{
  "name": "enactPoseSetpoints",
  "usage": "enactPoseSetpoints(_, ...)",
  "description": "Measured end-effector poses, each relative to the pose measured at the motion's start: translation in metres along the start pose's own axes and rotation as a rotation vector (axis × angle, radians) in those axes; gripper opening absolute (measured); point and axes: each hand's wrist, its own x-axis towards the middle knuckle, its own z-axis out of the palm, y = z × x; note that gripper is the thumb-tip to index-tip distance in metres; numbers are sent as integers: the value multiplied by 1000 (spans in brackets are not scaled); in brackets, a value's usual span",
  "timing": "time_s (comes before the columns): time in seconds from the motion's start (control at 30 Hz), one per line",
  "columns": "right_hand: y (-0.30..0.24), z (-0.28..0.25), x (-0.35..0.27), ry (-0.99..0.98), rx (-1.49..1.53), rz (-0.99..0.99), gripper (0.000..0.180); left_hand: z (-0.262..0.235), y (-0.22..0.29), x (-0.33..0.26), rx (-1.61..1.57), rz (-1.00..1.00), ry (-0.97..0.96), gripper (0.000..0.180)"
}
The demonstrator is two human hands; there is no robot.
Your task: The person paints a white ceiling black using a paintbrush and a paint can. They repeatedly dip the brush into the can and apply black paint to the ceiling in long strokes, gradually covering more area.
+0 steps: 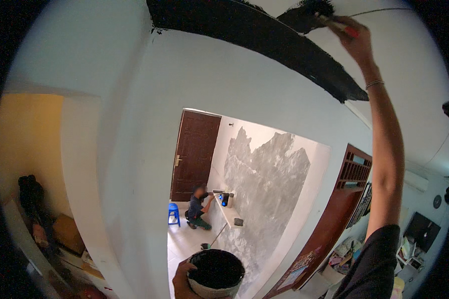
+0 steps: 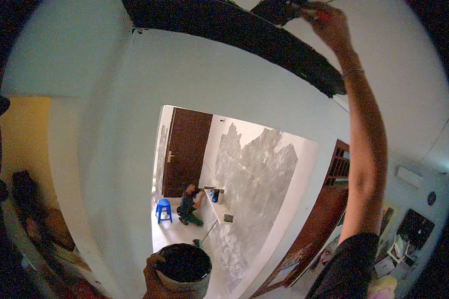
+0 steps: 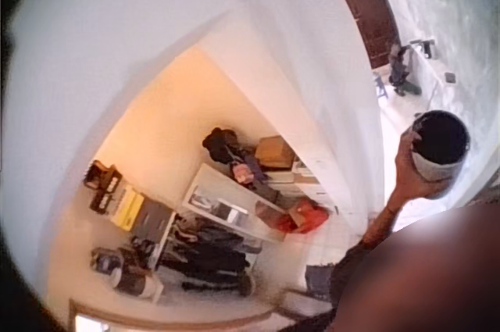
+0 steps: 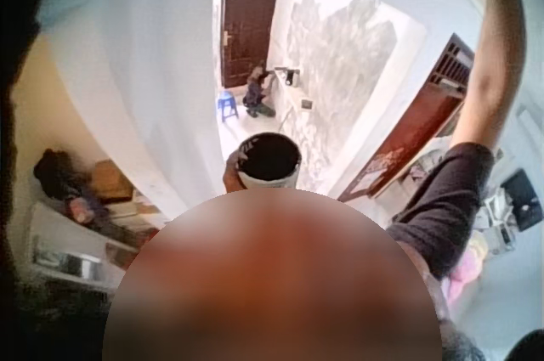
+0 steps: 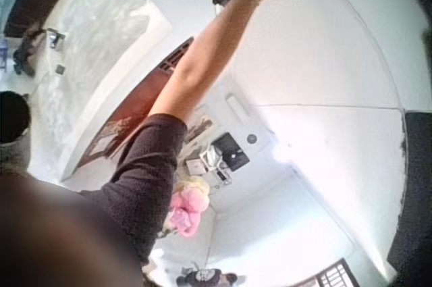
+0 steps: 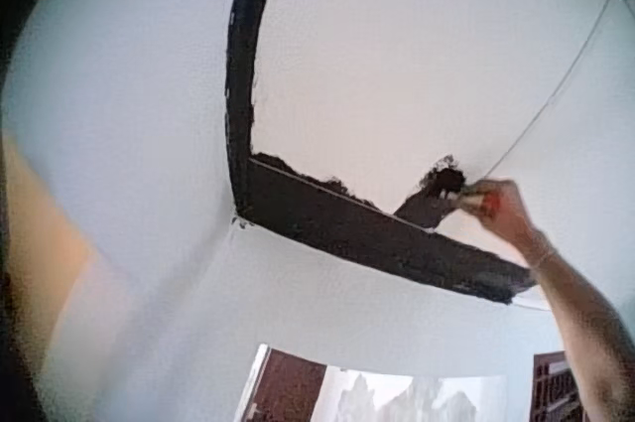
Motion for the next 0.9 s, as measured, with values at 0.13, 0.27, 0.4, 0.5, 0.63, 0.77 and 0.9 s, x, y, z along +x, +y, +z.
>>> enactPoseSetpoints(0.13,4,-31,-24,134,-184,-144,24,19,-5,-10,-183,34,43,102)
enactPoseSetpoints(0.27,-53,-35,-89,181,321,264,30,24,-12,-25,231,291,66,103)
enactPoseSetpoints(0.4,-183,-41,-173,47,765,997,25,36,-18,-55,380,318,175,105)
enactPoseSetpoints(0.5,-304,-75,-271,-232,1227,1523,21,47,-21,-83,472,351,379,103)
enactPoseSetpoints(0.63,-433,-98,-377,-90,1893,2113,15,50,-17,-138,632,289,625,95)
enactPoseSetpoints(0.77,-498,-103,-393,64,2238,2366,15,33,0,-181,788,177,822,91)
enactPoseSetpoints(0.9,-483,-85,-345,-70,1944,1552,25,23,36,-192,916,141,875,92)
